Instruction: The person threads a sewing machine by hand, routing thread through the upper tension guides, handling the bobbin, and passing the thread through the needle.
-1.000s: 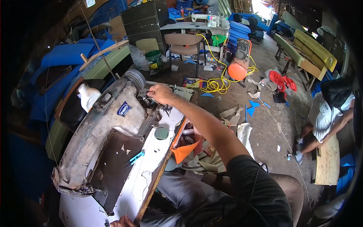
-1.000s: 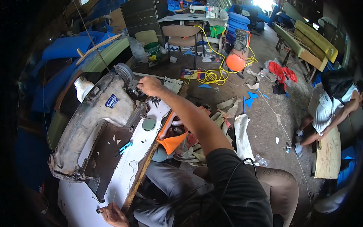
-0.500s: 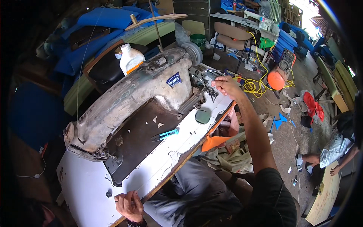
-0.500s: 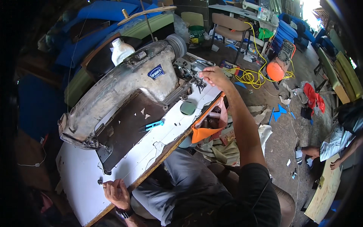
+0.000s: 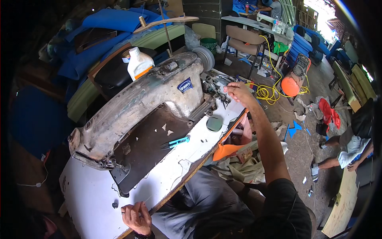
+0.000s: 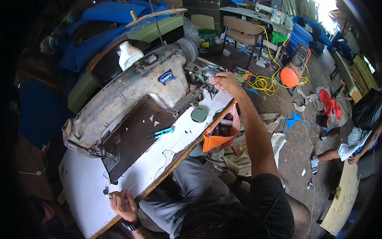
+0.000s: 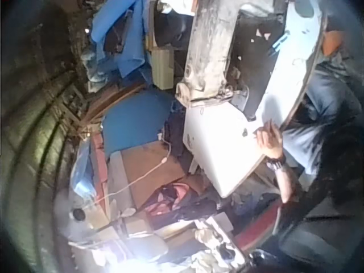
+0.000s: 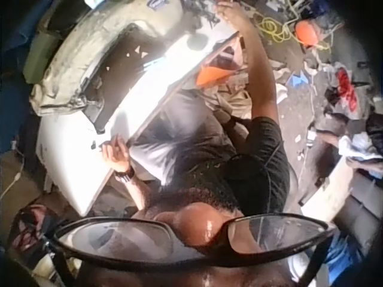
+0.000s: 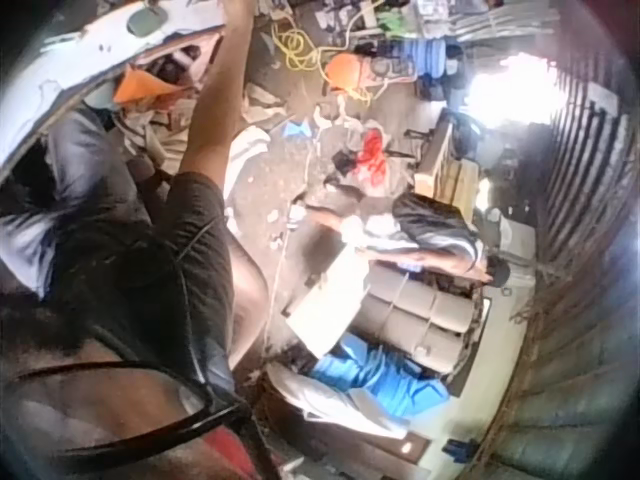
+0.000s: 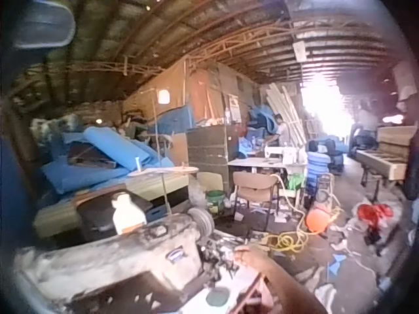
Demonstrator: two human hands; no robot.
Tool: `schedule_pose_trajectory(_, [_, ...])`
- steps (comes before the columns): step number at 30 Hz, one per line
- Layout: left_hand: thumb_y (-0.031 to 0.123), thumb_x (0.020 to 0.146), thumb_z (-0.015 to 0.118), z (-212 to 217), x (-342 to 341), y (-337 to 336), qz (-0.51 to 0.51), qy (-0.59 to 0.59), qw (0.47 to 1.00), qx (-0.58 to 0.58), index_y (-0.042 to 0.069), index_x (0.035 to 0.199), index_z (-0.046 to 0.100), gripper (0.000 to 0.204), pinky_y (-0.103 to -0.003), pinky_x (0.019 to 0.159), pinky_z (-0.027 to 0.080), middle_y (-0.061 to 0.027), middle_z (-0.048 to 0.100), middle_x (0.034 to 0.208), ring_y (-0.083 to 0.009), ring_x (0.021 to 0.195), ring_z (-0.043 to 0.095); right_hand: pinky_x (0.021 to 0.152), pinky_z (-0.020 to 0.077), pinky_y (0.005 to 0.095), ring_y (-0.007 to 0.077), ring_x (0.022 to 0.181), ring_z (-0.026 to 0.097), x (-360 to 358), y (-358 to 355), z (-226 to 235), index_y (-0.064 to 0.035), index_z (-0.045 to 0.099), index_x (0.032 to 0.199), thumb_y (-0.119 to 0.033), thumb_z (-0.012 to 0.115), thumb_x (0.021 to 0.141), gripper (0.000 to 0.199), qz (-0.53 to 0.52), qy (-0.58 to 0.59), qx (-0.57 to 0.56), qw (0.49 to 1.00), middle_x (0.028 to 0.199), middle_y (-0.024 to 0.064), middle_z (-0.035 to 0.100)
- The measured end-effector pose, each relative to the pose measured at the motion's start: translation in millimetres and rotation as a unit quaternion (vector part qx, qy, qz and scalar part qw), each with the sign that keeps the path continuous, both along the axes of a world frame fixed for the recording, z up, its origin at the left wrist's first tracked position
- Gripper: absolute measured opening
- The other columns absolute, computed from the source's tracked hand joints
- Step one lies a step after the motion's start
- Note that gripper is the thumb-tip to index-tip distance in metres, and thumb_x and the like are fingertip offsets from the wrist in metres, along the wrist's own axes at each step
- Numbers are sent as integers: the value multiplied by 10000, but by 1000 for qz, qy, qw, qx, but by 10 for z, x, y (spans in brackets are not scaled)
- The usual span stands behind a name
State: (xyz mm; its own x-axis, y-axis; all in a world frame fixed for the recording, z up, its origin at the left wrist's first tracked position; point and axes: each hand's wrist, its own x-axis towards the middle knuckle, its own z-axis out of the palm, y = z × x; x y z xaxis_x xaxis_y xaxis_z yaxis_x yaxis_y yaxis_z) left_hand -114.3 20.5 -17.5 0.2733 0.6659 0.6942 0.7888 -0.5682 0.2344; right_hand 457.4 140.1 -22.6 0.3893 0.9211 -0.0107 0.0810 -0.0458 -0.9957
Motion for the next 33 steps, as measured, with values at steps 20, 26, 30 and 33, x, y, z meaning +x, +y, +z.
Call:
schedule_pose_trajectory(20, [40,687,824,58,45,176,-42,-5,999,5,80,824,668,211,-366,616,490,-51,610,728,-257,647,574,375,233,176,-8,431,329,452,-175,-45,-119,669,903,-259,666,926,142,-17,-56,-4,998,607,-96,440])
schedule_pose_trajectory(26, [-18,745,719,15,-80,19,1,-2,1000,0,55,849,641,149,-403,650,416,-82,575,710,-294,668,531,398,265,206,22,452,381,-76,72,-39,-79,664,831,-229,724,877,168,-3,-24,20,999,605,-65,498])
schedule_pose_trajectory(30, [13,738,756,-35,-13,61,-20,1,1000,9,70,853,653,164,-387,599,415,-59,572,713,-269,663,523,390,248,212,28,442,374,50,-85,39,-51,664,837,-195,700,894,159,-4,9,18,1000,593,-51,503])
schedule_pose_trajectory(33, [19,742,752,-31,-1,54,-11,3,1000,9,66,843,653,149,-388,600,410,-61,561,701,-266,666,521,389,241,214,29,440,369,22,-129,62,-44,663,834,-182,692,900,156,-25,1,9,1000,589,-48,502])
